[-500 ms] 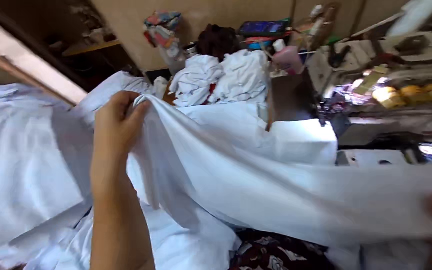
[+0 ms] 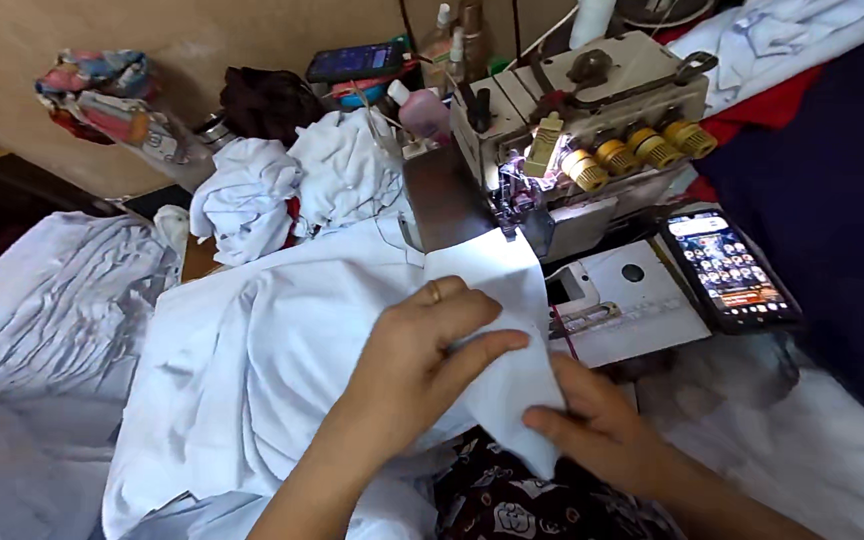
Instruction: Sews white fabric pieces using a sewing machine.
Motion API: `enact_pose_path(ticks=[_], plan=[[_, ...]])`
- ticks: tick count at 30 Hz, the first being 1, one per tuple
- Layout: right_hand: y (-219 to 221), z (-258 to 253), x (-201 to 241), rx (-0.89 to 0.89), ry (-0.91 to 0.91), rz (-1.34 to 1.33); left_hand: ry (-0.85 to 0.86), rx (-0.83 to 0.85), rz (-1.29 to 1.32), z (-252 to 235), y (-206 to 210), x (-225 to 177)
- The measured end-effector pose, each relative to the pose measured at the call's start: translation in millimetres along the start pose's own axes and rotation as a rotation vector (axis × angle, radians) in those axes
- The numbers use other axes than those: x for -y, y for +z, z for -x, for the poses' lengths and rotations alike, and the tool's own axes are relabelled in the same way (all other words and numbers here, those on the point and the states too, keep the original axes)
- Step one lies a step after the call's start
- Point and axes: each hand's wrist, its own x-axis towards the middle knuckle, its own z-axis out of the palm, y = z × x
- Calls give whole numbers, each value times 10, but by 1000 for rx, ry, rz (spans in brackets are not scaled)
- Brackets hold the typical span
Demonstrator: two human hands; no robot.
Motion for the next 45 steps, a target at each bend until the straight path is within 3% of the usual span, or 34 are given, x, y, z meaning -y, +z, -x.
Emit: enact_pose_path(ticks=[4,8,12,17,27,31,36,42,45], plan=[[42,392,-290,57,159,-4,-9,34,34,52,109,340],[-45,458,-357,-199,245,59,41,4,67,-102,236,375],[-93,254,-470,-326,204,-40,115,2,-115,-423,293,394],[-25,218,-372,-406,461,-268,27,28,-151,-566,418,733],[-465,360,-218,-413,528,-204,149,38,-48,-691,382,381],[-477,360,-250,-365,650,-122,-14,44,-145,-625,461,622],[-384,376,-403,-416,555,-7,-220,29,-112,-540,524,777],[-382,412,-395,-411,511,6,-262,8,-176,-549,507,741],[-366,480,-466,-337,354,-22,-292,-21,-252,-519,532,685]])
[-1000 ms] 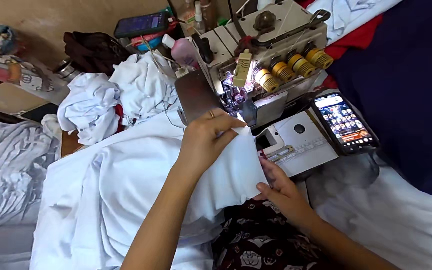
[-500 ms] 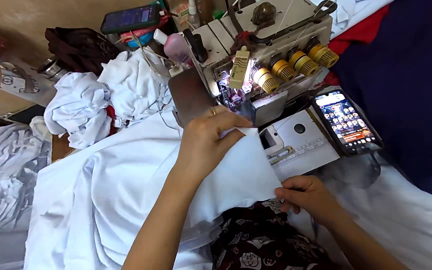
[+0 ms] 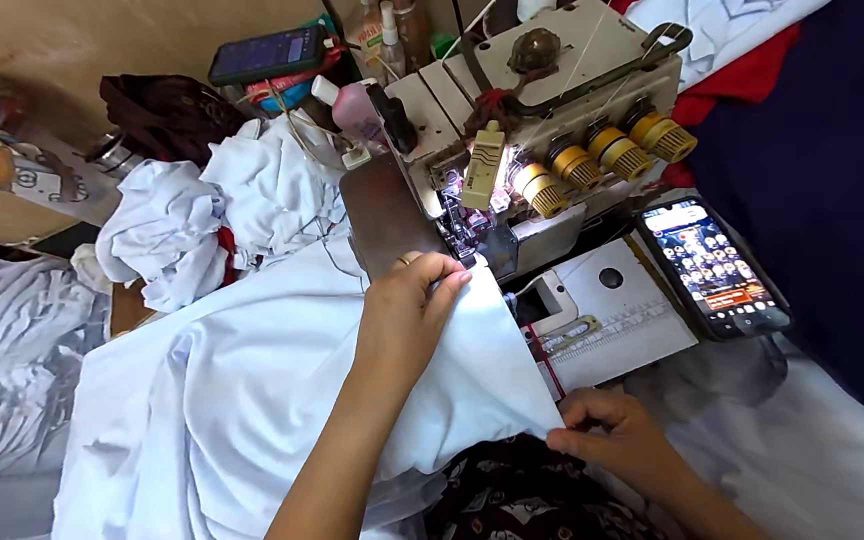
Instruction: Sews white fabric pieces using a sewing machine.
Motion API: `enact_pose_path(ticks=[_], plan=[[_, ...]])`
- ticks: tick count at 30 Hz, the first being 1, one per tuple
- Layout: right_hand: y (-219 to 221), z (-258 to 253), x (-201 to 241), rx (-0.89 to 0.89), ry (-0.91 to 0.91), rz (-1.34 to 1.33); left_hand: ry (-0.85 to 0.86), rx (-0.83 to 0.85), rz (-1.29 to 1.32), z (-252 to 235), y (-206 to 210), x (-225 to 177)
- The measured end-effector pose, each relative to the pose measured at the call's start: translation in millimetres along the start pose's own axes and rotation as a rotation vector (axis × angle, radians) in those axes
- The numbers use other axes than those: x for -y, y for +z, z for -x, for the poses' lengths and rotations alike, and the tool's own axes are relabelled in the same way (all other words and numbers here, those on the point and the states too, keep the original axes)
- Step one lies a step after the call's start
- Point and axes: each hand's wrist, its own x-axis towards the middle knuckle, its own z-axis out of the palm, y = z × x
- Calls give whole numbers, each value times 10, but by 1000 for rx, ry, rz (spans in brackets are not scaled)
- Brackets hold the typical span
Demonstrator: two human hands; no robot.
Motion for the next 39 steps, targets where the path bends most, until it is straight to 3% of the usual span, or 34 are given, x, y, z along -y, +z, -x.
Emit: enact_pose_path(ticks=[2,6,12,17,21,24,27,31,34,39], plan=[[-30,3,9,159,-47,-139,-33,-10,-38,20,-3,-19],[-74,-107,287,410,48,-506,-15,11,-78,-65,-16,54],[-17,-279,538,317,77,-551,108,5,-44,-199,-47,215],[-18,-265,541,306,53,-528,298,-25,37,622,33,-43],[90,-451,544,228,70,-379,419,-100,-206,1002,455,28],[191,-734,585,183,34,-250,461,-162,-110,705,328,170],[256,-997,581,121,-96,-134,561,-62,-26,339,106,204],[298,-1196,530,50,-287,68,452,25,-55,28,-7,247],[278,-1206,516,61,-300,167,413,78,-118,-165,-82,293],[248,-1084,500,139,-308,220,291,22,-163,-344,-153,345]])
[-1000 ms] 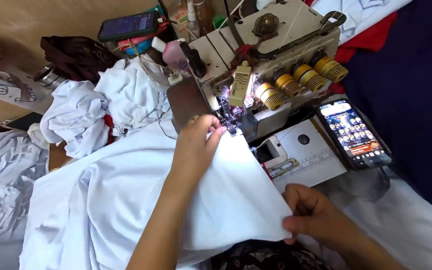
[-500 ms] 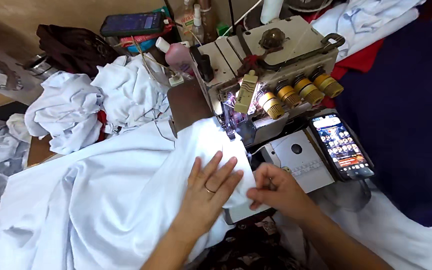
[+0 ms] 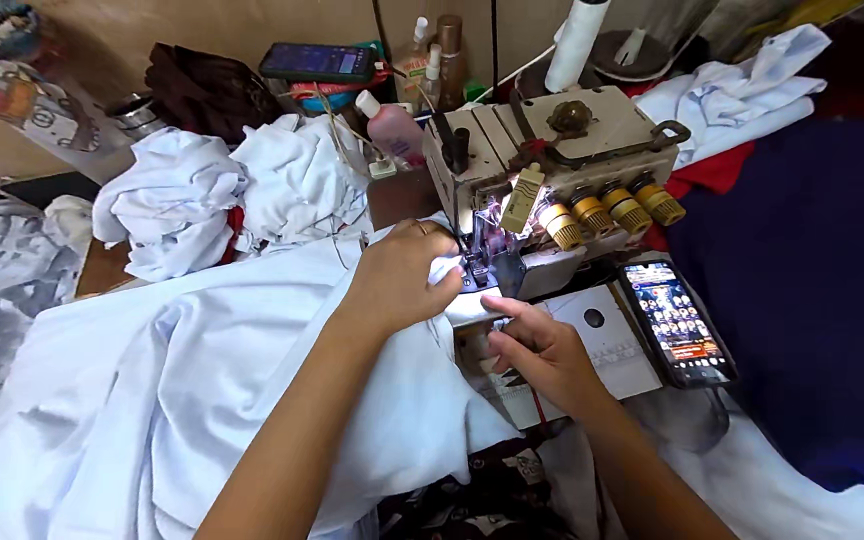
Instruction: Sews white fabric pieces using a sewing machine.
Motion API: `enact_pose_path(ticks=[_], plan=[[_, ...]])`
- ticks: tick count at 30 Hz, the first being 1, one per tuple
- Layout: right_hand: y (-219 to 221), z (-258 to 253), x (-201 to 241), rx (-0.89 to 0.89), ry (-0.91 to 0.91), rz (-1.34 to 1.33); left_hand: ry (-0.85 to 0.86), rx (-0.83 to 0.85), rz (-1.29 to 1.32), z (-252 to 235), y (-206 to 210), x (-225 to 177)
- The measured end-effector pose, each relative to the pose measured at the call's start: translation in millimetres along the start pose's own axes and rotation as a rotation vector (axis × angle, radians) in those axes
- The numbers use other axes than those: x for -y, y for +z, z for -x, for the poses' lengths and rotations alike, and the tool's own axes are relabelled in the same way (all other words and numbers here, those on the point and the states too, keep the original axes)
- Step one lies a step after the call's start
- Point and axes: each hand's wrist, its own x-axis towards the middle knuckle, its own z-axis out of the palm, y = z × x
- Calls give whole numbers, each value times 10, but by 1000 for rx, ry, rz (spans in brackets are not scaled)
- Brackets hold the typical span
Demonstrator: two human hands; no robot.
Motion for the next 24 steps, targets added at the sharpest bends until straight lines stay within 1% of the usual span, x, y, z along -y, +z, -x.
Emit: enact_pose_path(ticks=[2,5,7,10,13,16,18,21,23,24], plan=[[-13,61,23,23,-13,-10,-93,-18,62,-9,-8,-6],[-27,145,50,58,-18,-39,-240,-55,-12,49,2,-48],[-33,190,42,80,-40,-28,-284,-59,-63,131,-9,-67],[-69,266,12,101,-54,32,-349,-26,-59,265,-101,-107],[-135,332,-6,94,-27,83,-362,-34,-74,355,-175,-105],[-172,389,-30,61,-7,107,-296,-96,-110,359,-160,-65],[-201,432,-87,30,-52,206,-268,-105,-99,320,-133,-57],[-266,503,-170,-13,-151,571,-250,-93,-46,238,-74,-36],[-322,558,-219,46,-147,733,-238,-75,-55,189,-35,-8],[-345,597,-251,84,-120,773,-229,-64,-60,169,-17,2]])
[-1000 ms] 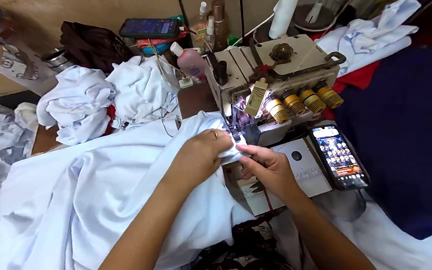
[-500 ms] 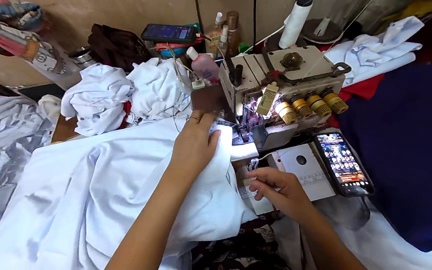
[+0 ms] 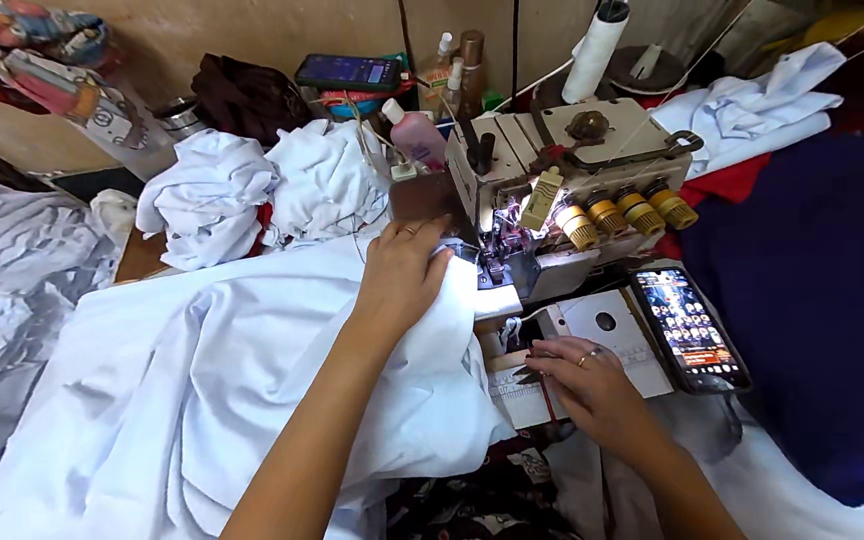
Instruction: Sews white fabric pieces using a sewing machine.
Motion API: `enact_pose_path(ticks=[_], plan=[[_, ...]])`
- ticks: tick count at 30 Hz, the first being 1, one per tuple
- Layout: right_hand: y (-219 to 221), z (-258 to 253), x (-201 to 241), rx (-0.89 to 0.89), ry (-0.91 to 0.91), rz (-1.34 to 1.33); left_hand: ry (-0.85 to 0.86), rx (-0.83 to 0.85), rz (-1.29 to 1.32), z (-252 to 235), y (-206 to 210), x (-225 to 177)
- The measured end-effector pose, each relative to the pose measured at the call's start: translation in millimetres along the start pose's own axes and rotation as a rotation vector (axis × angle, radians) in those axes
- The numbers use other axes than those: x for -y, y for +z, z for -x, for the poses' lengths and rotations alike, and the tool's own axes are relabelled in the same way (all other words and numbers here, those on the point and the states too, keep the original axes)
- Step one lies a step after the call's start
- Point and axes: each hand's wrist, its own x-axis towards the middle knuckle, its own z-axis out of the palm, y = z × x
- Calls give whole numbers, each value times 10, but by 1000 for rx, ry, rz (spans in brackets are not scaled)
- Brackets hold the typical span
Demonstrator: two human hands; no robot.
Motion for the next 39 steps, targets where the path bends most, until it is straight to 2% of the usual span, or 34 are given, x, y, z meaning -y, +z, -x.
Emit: enact_pose_path(ticks=[3,9,15,20,27,33,39], plan=[[24,88,-62,65,11,45,-5,9,-32,-42,-5,-30],[26,106,-134,2,-78,124,-29,-97,-25,-62,82,-161],[-47,162,-319,-19,-254,305,-56,-66,-89,-34,158,-206],[-278,108,-378,-73,-246,396,-16,-89,-67,-33,198,-148],[-574,-488,214,-230,23,244,41,-131,-44,-7,213,-172],[-395,-1107,610,-233,-123,360,62,-176,-20,31,231,-166],[-302,-1394,876,-70,-94,511,66,-217,4,55,262,-136]])
